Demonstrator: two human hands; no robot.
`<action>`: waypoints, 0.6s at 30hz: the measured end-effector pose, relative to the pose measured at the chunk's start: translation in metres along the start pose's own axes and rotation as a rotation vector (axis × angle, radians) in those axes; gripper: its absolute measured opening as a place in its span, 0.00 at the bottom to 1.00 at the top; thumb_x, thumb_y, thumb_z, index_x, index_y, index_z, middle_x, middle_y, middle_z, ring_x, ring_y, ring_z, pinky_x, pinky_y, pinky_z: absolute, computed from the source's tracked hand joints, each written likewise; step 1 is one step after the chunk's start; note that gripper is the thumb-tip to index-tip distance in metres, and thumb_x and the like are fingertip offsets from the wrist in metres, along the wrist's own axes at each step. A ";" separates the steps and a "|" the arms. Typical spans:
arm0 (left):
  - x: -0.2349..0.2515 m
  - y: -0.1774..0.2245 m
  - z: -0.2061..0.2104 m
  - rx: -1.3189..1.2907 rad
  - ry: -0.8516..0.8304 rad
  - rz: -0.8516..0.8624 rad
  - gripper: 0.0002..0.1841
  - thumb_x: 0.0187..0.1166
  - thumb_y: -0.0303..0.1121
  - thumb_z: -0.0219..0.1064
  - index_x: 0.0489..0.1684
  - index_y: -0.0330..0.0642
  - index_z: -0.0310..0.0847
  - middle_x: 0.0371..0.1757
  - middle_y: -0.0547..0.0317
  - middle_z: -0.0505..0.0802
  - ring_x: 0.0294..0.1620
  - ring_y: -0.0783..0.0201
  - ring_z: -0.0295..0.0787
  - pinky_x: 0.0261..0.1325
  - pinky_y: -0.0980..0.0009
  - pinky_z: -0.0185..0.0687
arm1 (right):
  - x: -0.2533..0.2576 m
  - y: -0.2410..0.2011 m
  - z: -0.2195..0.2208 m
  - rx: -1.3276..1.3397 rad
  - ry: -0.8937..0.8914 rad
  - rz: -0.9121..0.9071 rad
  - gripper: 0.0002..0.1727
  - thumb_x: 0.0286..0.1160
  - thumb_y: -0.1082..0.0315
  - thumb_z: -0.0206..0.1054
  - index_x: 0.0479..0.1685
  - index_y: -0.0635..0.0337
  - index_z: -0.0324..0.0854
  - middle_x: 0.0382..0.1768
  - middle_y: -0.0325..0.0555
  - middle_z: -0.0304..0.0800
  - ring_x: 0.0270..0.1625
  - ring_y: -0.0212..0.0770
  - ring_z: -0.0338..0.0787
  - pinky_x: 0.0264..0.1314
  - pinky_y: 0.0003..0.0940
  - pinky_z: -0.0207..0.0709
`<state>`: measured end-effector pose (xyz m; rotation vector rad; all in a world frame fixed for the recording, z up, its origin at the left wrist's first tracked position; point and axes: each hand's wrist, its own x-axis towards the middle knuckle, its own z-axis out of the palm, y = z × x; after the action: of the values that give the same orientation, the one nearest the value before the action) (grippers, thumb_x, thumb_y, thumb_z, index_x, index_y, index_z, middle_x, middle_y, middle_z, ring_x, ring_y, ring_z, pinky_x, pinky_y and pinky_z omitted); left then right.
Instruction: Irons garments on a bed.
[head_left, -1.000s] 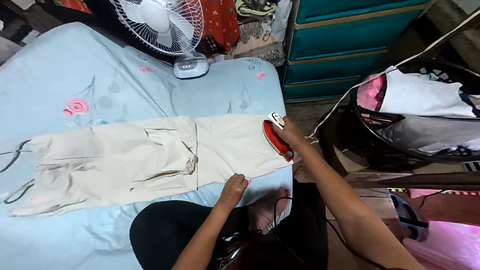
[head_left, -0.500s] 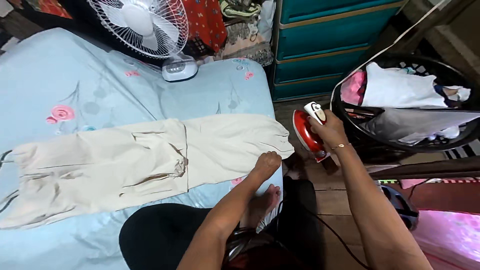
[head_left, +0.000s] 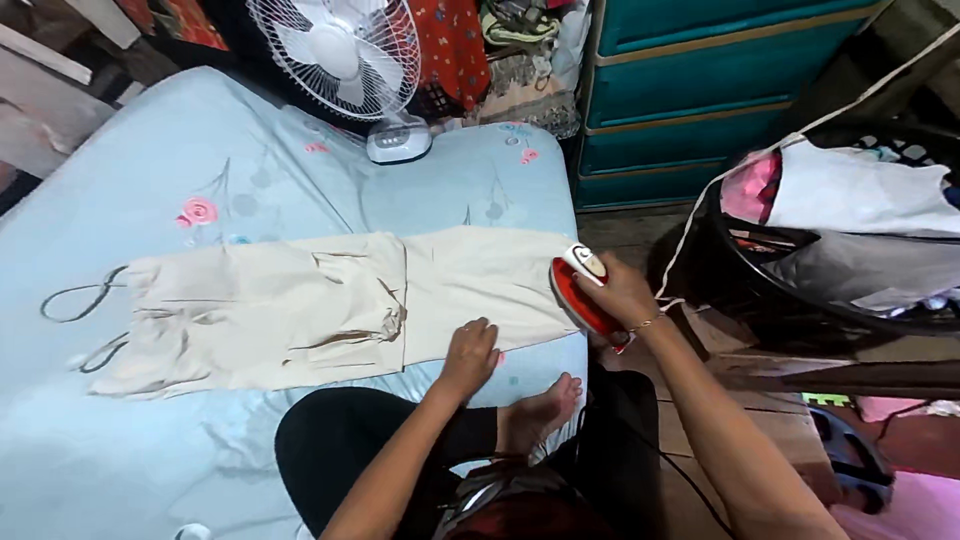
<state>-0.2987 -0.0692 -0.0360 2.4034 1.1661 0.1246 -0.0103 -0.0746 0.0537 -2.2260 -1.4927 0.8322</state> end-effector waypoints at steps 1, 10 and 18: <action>-0.008 -0.013 -0.005 0.016 -0.067 -0.050 0.23 0.81 0.35 0.68 0.72 0.30 0.80 0.77 0.28 0.80 0.80 0.32 0.75 0.79 0.38 0.69 | 0.001 -0.014 0.009 -0.037 -0.050 -0.003 0.31 0.84 0.47 0.66 0.68 0.68 0.77 0.55 0.70 0.89 0.62 0.67 0.88 0.66 0.67 0.76; -0.042 -0.038 0.017 -0.062 0.001 -0.083 0.17 0.86 0.32 0.61 0.64 0.31 0.86 0.72 0.32 0.85 0.75 0.35 0.81 0.77 0.41 0.72 | 0.086 -0.078 0.077 -0.045 -0.006 0.100 0.32 0.85 0.46 0.62 0.71 0.67 0.74 0.56 0.69 0.89 0.62 0.67 0.89 0.63 0.66 0.78; -0.048 -0.053 0.040 -0.077 0.362 0.020 0.08 0.76 0.21 0.65 0.39 0.28 0.91 0.48 0.35 0.94 0.53 0.37 0.93 0.56 0.43 0.87 | 0.116 -0.089 0.081 -0.004 0.018 0.097 0.32 0.84 0.45 0.63 0.70 0.66 0.74 0.54 0.69 0.88 0.60 0.68 0.88 0.60 0.69 0.77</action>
<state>-0.3562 -0.0925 -0.0894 2.3863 1.2637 0.6217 -0.0933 0.0638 0.0092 -2.3186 -1.3882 0.8369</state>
